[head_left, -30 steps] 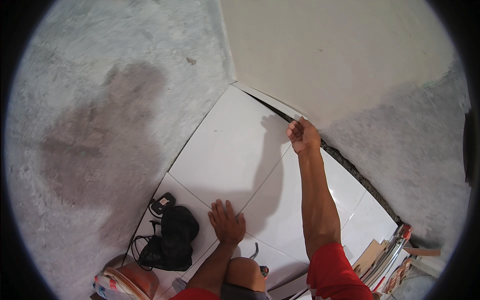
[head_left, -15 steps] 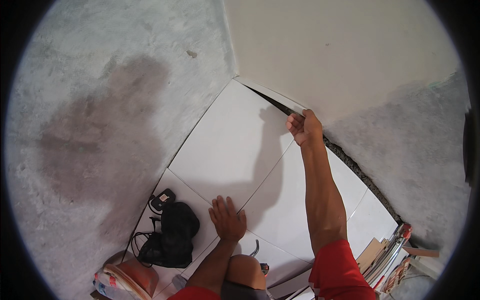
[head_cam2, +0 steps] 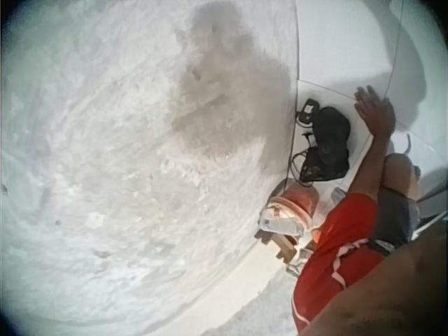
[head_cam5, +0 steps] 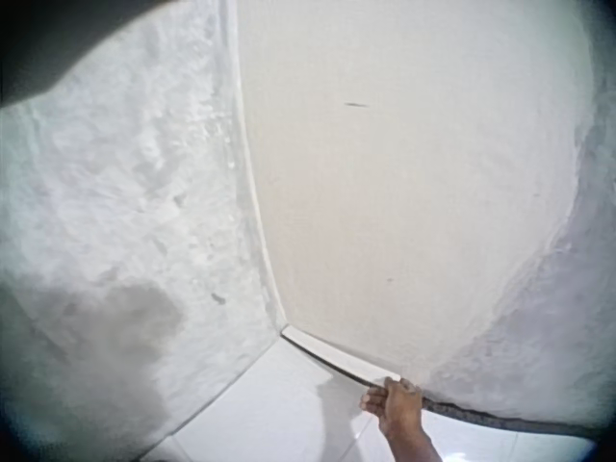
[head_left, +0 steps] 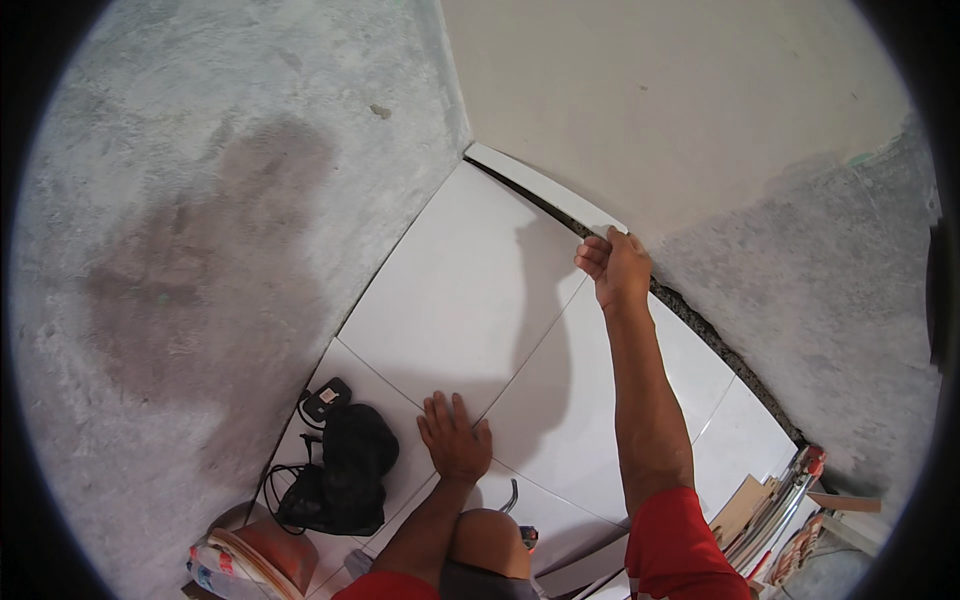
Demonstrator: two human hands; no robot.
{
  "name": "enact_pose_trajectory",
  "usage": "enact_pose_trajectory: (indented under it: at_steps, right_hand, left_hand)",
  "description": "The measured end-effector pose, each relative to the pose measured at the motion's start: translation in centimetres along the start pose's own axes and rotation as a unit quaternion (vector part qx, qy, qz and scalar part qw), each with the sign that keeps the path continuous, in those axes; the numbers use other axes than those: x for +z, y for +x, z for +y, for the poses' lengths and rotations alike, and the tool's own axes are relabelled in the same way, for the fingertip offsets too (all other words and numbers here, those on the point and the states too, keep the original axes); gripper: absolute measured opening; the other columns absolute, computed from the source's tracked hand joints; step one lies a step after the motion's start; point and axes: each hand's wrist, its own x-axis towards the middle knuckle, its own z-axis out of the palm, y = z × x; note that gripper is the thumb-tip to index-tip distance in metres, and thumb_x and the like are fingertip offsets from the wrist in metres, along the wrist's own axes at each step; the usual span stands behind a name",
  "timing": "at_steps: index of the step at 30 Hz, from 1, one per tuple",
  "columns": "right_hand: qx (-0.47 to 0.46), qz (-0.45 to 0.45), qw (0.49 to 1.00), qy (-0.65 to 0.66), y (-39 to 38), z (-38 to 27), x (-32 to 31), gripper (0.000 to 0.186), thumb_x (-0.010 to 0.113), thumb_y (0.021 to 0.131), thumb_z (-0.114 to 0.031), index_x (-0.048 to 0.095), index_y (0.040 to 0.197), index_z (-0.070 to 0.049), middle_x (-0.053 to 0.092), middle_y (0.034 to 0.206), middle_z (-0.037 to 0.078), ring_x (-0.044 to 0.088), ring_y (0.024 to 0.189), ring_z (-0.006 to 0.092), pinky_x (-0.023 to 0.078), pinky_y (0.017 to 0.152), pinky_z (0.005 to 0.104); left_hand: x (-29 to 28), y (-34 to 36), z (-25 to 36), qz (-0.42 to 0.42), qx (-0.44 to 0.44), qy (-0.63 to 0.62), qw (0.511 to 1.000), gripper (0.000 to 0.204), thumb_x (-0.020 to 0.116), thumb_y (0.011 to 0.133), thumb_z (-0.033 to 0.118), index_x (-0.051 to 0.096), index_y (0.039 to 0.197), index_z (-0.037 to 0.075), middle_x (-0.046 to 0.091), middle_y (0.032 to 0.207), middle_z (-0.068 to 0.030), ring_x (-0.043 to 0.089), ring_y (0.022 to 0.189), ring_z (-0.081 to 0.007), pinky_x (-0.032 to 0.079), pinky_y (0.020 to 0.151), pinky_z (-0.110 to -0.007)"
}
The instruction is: The person measures and marks a white skirting board, cuts it with a manual tile cutter, and grinds the edge with an angle grinder. They then fit the cut piece into a corner gap between the wall and floor tiles.
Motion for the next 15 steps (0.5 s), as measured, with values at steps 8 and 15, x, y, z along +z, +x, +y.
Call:
enact_pose_trajectory:
  at_steps: [8,15]
  right_hand:
    - [-0.014,0.001,0.999,0.035,0.6,3.4,-0.5,0.019,0.054,0.103,-0.013,0.047,0.112,0.002,0.065,0.089,0.017,0.069,0.073,0.0266,0.063,0.064,0.0387]
    - [-0.015,0.020,0.998,0.059,2.1,4.3,-0.6,0.020,0.052,0.104,-0.014,0.047,0.115,0.002,0.064,0.092,0.016,0.070,0.074,0.0258,0.062,0.065,0.0388]
  left_hand:
    - [0.2,-0.2,-0.3,0.009,0.006,0.003,1.000,0.076,0.069,0.087,0.032,0.041,0.149,-0.003,0.031,0.157,-0.0326,0.026,0.147,-0.0517,0.019,0.118,-0.067]
    - [-0.1,-0.1,0.0,0.003,0.008,0.010,1.000,0.076,0.070,0.087,0.031,0.041,0.148,-0.004,0.031,0.157,-0.0324,0.026,0.148,-0.0509,0.018,0.119,-0.066]
